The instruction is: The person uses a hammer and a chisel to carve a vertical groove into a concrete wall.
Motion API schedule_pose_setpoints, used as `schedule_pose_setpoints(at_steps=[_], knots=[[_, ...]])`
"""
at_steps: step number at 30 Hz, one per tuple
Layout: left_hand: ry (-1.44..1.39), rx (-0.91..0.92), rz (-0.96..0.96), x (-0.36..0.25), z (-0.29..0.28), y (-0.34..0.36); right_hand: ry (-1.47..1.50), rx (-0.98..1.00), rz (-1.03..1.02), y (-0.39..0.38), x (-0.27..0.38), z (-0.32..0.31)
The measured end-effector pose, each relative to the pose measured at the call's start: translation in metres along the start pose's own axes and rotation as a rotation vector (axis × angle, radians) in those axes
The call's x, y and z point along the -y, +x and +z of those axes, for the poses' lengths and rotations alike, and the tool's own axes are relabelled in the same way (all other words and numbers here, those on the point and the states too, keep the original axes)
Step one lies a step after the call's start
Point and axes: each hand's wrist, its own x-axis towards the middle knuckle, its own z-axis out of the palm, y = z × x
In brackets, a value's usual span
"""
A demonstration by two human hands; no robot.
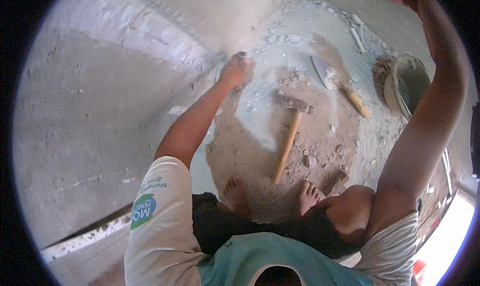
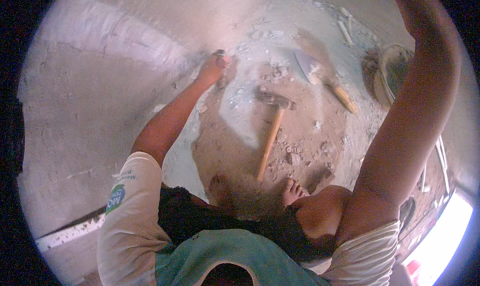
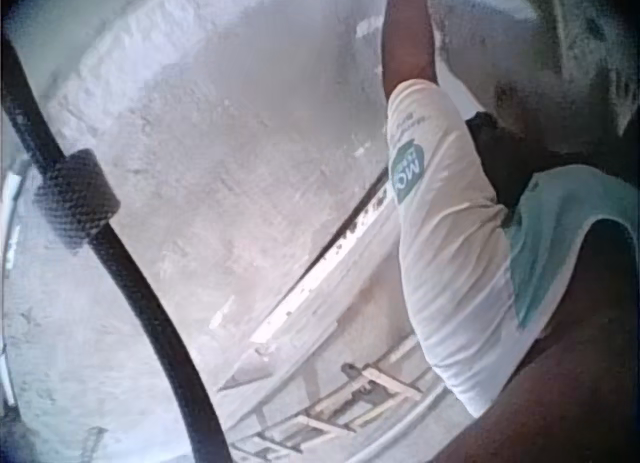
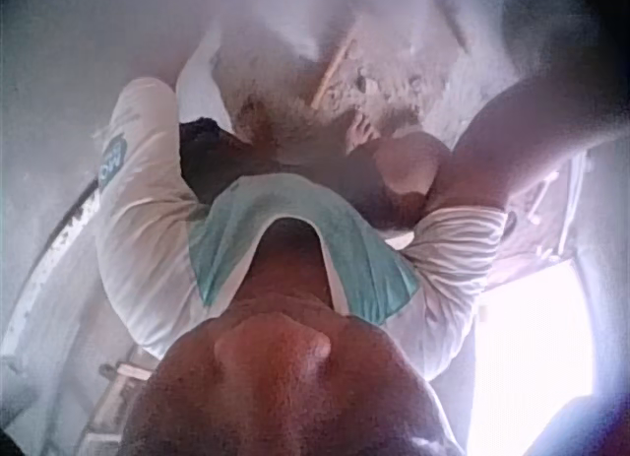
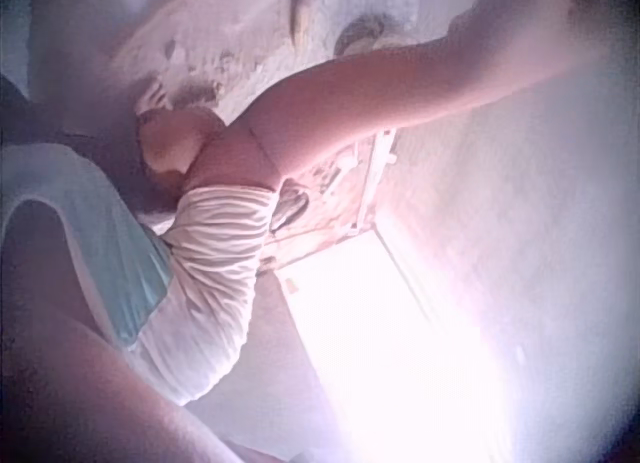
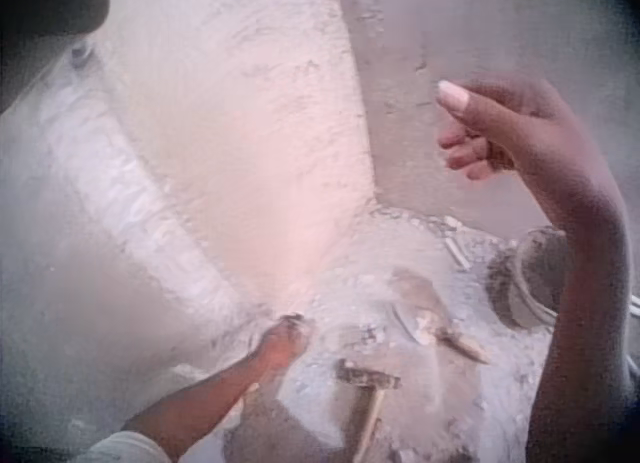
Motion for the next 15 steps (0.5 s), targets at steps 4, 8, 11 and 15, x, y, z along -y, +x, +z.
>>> schedule_pose_setpoints(at_steps=[4,8,11,15], knots=[[0.099,0.157,0.223,-0.017,0.024,-0.063,0.064,0.083,0.057,0.008,-0.006,0.044],[-0.049,-0.104,0.223,0.004,0.01,-0.092,0.205,0.254,0.09,0.01,0.005,0.092],[-0.233,-0.274,0.006,0.001,-0.031,-0.1,0.156,0.434,0.042,0.014,-0.01,0.115],[-0.094,-0.195,-0.083,-0.001,-0.096,-0.118,0.105,0.611,-0.012,0.007,-0.007,0.128]])
